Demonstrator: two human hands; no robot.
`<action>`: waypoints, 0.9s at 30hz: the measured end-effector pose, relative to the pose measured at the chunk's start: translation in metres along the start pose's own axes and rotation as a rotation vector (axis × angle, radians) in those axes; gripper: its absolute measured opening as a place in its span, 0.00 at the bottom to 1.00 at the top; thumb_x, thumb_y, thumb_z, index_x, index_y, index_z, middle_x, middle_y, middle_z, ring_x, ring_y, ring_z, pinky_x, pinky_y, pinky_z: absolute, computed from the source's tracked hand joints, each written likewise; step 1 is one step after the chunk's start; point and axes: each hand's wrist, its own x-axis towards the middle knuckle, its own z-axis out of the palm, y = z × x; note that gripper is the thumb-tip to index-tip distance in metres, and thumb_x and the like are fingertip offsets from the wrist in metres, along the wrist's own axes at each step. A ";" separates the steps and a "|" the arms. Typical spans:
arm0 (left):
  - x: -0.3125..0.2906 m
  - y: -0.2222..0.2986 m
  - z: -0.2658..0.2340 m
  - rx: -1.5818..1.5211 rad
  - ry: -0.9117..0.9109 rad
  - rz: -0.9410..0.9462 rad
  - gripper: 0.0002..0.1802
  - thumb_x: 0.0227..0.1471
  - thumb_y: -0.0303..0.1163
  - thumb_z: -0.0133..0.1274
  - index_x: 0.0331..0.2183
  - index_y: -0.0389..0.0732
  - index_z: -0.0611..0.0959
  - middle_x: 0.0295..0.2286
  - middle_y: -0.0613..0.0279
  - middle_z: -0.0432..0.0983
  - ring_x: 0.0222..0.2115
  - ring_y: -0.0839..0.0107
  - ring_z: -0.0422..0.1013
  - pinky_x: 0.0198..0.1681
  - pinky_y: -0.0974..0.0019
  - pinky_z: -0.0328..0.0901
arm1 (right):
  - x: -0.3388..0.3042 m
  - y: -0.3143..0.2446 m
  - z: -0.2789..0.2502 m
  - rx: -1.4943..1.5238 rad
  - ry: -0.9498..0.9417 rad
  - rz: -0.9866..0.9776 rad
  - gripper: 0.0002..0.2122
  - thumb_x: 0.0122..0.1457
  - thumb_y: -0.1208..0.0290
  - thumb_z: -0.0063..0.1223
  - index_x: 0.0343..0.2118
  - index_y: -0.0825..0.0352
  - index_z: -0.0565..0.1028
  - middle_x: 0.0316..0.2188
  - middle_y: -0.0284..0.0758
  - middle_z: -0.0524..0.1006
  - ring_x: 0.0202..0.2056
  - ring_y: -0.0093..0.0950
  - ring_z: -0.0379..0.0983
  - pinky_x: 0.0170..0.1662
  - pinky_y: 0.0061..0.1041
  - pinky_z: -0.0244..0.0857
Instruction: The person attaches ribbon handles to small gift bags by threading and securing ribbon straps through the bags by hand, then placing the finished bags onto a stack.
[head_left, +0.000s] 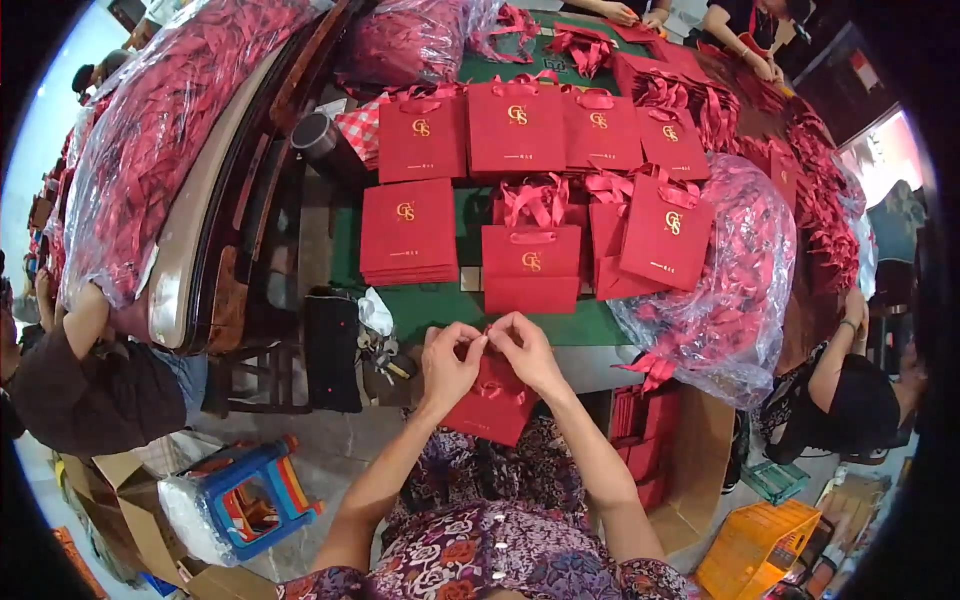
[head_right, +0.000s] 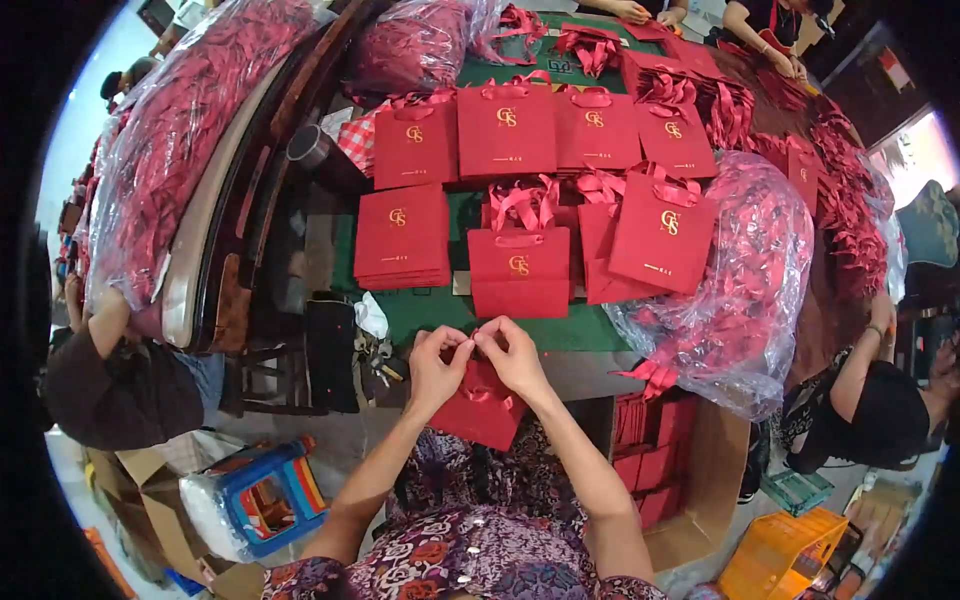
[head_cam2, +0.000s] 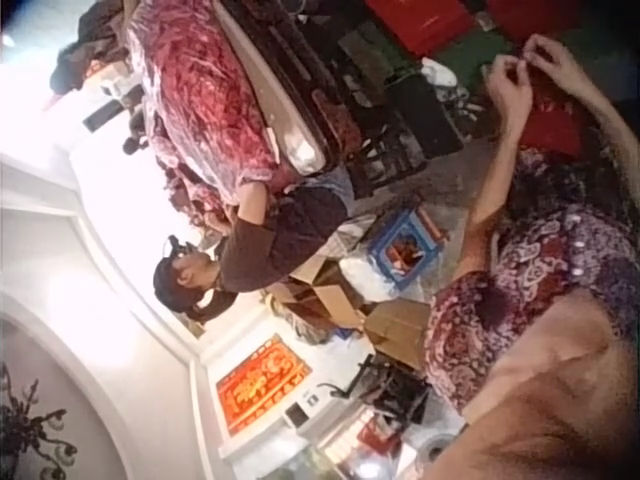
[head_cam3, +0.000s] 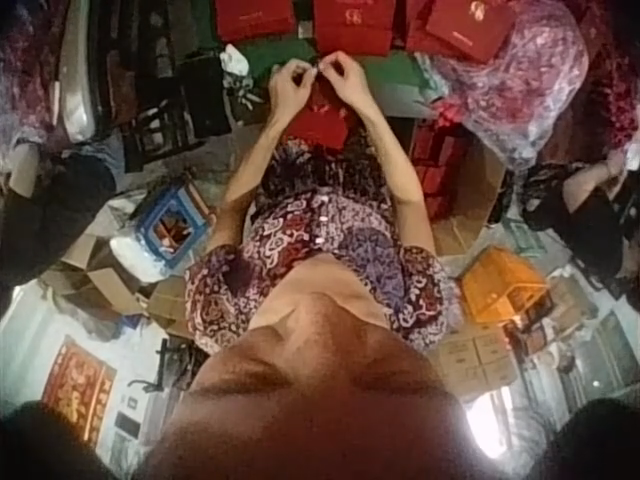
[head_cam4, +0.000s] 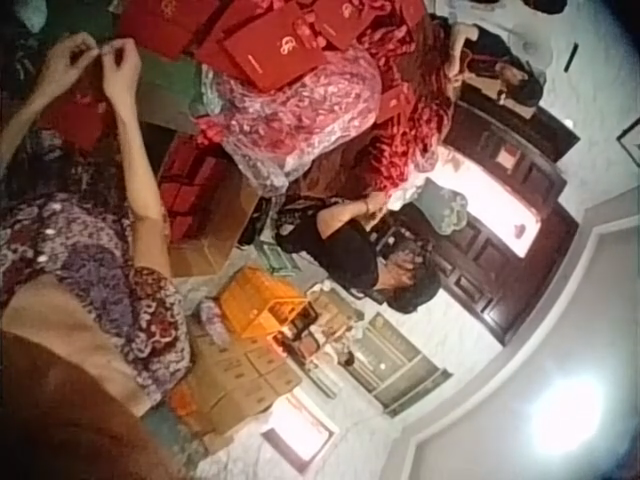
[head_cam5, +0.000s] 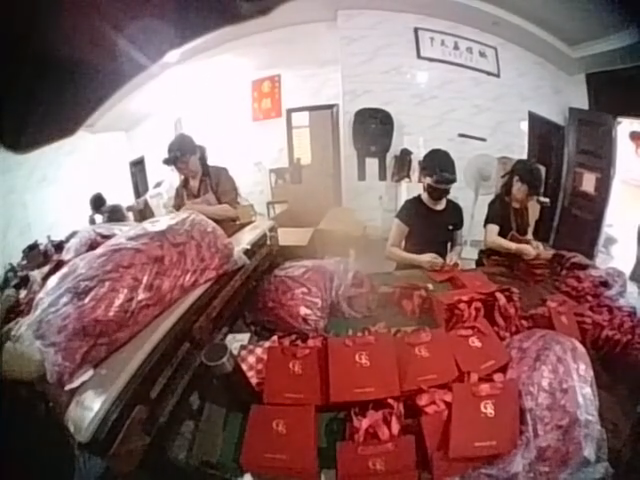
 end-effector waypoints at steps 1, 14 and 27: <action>0.000 0.000 -0.001 0.022 0.004 0.046 0.06 0.48 0.30 0.63 0.27 0.40 0.82 0.23 0.62 0.79 0.29 0.64 0.72 0.35 0.61 0.67 | -0.001 0.000 0.001 0.076 -0.013 0.004 0.07 0.63 0.71 0.55 0.34 0.70 0.73 0.29 0.29 0.77 0.31 0.19 0.72 0.37 0.22 0.68; 0.001 0.009 -0.013 -0.106 -0.065 0.241 0.18 0.50 0.27 0.60 0.46 0.41 0.81 0.46 0.51 0.73 0.47 0.55 0.71 0.52 0.59 0.64 | -0.002 -0.018 -0.015 0.216 -0.020 0.121 0.06 0.65 0.72 0.51 0.38 0.68 0.78 0.28 0.23 0.75 0.27 0.11 0.65 0.30 0.13 0.59; -0.016 0.009 -0.054 -0.101 -0.654 0.154 0.47 0.54 0.35 0.60 0.64 0.31 0.52 0.47 0.34 0.74 0.50 0.44 0.72 0.52 0.53 0.66 | 0.025 -0.025 -0.050 0.115 0.310 -0.087 0.07 0.63 0.73 0.54 0.38 0.71 0.79 0.29 0.27 0.79 0.32 0.15 0.71 0.37 0.18 0.66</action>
